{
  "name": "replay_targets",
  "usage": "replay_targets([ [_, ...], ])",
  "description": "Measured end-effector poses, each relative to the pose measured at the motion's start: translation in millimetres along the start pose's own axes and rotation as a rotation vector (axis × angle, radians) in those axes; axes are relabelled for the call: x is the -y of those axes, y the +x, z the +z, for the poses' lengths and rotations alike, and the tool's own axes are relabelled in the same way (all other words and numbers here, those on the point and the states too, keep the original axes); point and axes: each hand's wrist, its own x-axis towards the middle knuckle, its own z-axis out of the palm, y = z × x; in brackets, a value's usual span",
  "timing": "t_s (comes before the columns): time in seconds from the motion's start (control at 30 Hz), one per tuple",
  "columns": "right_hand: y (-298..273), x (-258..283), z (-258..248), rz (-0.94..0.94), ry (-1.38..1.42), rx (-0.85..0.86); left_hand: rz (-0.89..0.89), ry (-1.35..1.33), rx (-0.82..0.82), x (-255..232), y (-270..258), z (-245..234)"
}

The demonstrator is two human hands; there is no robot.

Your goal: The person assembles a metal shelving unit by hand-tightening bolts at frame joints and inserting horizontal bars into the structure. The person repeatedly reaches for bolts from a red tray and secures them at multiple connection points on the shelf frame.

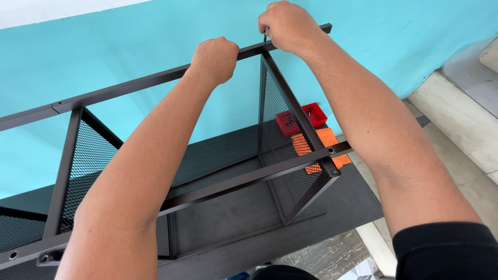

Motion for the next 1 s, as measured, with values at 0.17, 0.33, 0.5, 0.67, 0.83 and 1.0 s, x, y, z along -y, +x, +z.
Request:
replay_targets([
  [0.17, -2, -6, -6, 0.020, 0.094, -0.076, 0.004, -0.013, -0.005, 1, 0, 1],
  [0.33, -1, -4, -13, 0.088, 0.137, -0.068, 0.003, 0.010, 0.020, 1, 1, 2],
  [0.5, 5, 0, -30, 0.110, 0.131, -0.043, 0.008, -0.002, 0.019, 3, 2, -7],
  [0.67, 11, -4, -48, 0.098, 0.180, -0.069, 0.032, 0.004, 0.025, 5, 1, -18],
  [0.83, 22, -8, -59, 0.095, 0.115, -0.074, 0.002, 0.041, 0.090, 4, 0, -27],
  [1.0, 21, -9, -64, 0.041, 0.055, -0.107, -0.035, 0.052, 0.161, -1, 2, -30],
])
